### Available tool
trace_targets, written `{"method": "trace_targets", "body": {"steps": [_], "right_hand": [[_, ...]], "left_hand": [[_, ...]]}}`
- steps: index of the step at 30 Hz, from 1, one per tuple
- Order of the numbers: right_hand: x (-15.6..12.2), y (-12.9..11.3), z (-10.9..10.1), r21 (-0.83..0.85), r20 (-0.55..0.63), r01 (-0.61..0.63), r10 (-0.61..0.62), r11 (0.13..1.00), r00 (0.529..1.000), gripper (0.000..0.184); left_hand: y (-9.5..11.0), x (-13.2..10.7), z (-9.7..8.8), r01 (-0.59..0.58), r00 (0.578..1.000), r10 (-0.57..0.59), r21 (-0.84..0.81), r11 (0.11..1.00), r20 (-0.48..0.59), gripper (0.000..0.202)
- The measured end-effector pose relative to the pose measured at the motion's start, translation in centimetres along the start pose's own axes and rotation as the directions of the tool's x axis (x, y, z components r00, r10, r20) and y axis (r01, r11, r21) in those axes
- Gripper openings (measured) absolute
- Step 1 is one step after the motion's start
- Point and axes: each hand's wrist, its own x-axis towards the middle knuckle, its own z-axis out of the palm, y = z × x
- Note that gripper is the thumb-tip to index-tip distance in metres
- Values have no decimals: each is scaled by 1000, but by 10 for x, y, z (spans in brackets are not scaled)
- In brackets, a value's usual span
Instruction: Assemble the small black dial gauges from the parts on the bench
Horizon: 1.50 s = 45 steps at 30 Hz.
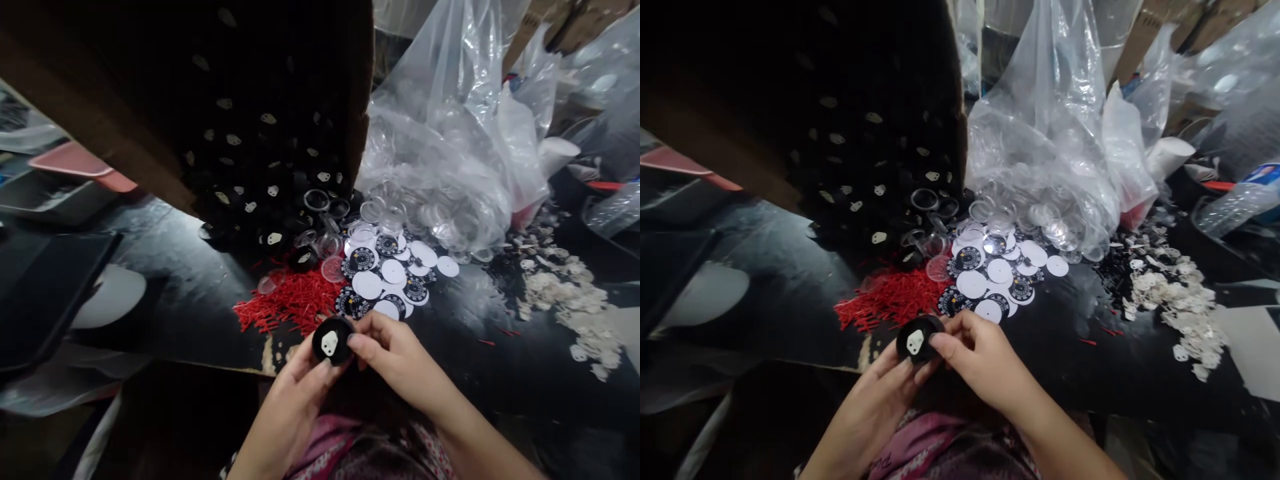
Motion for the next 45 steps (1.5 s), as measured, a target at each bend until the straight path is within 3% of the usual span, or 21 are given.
{"method": "trace_targets", "body": {"steps": [2,3,5,7,9,11,14,16,18,21,24,27,29,32,35,37,40,45], "right_hand": [[-4,0,-11,-241,-34,26,-35,970,999,24],[-5,0,-18,-402,-72,29,-63,915,995,21],[-6,1,-32,-695,-157,-9,-139,719,978,26],[-4,4,-42,-851,-187,-54,-204,523,961,35],[-1,8,-46,-884,-179,-49,-240,464,954,34],[2,12,-47,-836,-217,-40,-263,547,940,25],[5,15,-48,-653,-313,-37,-226,756,922,10],[3,16,-50,-550,-348,-18,-210,835,914,12],[1,16,-52,-521,-401,3,-248,854,882,15],[-4,15,-50,-567,-477,63,-390,821,788,15],[-10,14,-43,-654,-409,207,-570,728,712,15],[-15,13,-32,-711,-150,362,-633,603,760,17],[-16,14,-25,-669,-24,430,-597,606,802,16],[-14,13,-18,-581,-127,355,-513,732,849,12],[-11,11,-17,-494,-296,185,-365,850,883,22],[-11,7,-17,-421,-327,130,-284,898,901,23],[-13,-1,-15,-341,-324,150,-266,928,908,14],[-10,-8,-3,-333,-301,146,-252,932,920,5]], "left_hand": [[0,-1,5,78,995,-85,-145,986,-43,31],[1,-2,6,104,992,-116,-186,977,-54,30],[2,-2,9,139,985,-159,-228,964,-71,31],[1,-1,10,123,985,-149,-251,960,-88,31],[-1,0,11,94,987,-125,-259,961,-103,29],[-3,1,13,88,988,-118,-256,963,-102,29],[-4,1,16,102,988,-127,-248,963,-89,34],[-4,2,18,97,988,-124,-253,963,-90,37],[-3,4,20,106,987,-134,-267,958,-89,39],[-1,7,26,139,984,-166,-296,945,-69,41],[2,11,32,145,987,-159,-328,934,-16,40],[3,14,38,128,991,-134,-347,929,7,41],[3,13,40,84,994,-101,-332,939,-35,40],[0,8,40,-37,993,3,-280,959,-121,35],[-5,3,38,-118,986,89,-210,970,-144,33],[-6,3,36,-147,980,123,-159,976,-155,34],[-7,6,37,-139,974,120,-92,986,-192,34],[-12,4,44,-30,983,20,-51,998,-183,39]]}}
